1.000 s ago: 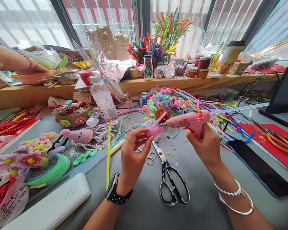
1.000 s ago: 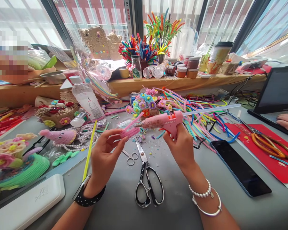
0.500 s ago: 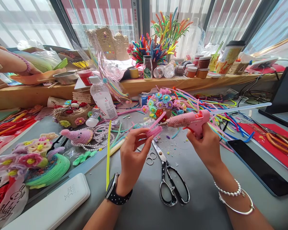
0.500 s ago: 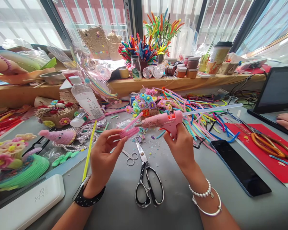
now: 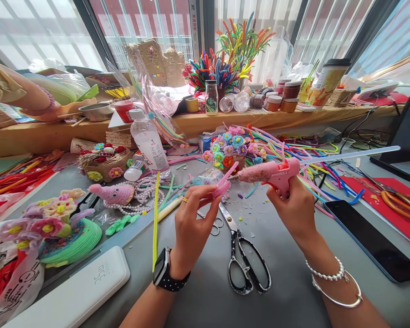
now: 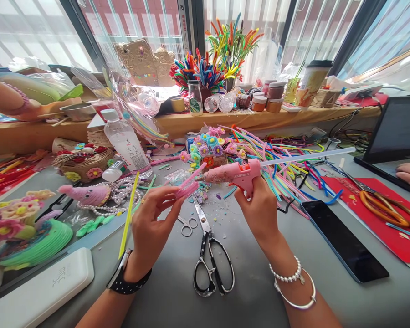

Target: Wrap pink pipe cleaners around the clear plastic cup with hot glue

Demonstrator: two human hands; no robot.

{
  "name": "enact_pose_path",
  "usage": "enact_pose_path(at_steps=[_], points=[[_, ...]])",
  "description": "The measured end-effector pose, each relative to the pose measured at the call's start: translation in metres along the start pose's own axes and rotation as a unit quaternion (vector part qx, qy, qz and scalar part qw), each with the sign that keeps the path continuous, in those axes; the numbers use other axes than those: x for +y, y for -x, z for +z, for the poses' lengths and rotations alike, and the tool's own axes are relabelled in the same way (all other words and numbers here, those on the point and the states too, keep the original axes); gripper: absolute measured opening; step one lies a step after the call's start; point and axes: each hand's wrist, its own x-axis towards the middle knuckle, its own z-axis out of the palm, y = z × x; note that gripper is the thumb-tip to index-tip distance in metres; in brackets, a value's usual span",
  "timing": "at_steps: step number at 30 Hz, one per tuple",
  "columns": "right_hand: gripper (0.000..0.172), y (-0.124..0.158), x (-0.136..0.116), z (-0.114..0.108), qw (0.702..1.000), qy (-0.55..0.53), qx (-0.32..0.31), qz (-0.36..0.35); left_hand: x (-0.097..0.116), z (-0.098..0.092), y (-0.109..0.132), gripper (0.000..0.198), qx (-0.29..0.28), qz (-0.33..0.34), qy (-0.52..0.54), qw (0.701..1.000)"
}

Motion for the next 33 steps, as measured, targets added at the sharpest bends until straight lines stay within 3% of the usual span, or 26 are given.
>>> enact_pose_path(at_steps=[4,8,15,20,23,25,27,30,33], points=[[0.011,0.001,0.001,0.001,1.0,0.006,-0.006,-0.005,0.002,0.0,0.0,0.018,0.002,-0.021,0.018,1.0],[0.015,0.0,0.002,0.001,1.0,0.004,-0.017,0.008,0.002,0.0,-0.001,0.017,0.008,-0.087,0.091,0.992],[0.024,-0.009,0.02,0.007,0.992,0.075,-0.063,0.076,-0.004,-0.004,-0.01,0.018,0.043,-0.22,0.265,0.938],[0.027,-0.008,0.036,0.015,0.967,0.131,-0.181,0.119,-0.005,-0.006,-0.013,0.02,0.051,-0.239,0.304,0.921],[0.036,-0.007,0.038,0.014,0.968,0.143,-0.178,0.101,-0.004,-0.006,-0.013,0.019,0.049,-0.226,0.316,0.92],[0.044,-0.009,0.032,0.01,0.978,0.098,-0.167,0.078,-0.004,-0.007,-0.013,0.018,0.039,-0.215,0.323,0.921],[0.051,-0.012,0.019,0.006,0.977,-0.048,-0.206,0.036,-0.004,-0.008,-0.013,0.017,0.02,-0.204,0.329,0.922],[0.077,-0.02,-0.007,0.002,0.905,-0.276,-0.324,-0.007,-0.004,-0.009,-0.012,0.016,-0.009,-0.19,0.337,0.922],[0.096,-0.026,-0.029,0.005,0.856,-0.365,-0.361,-0.064,-0.003,-0.012,-0.011,0.015,-0.028,-0.19,0.345,0.919]])
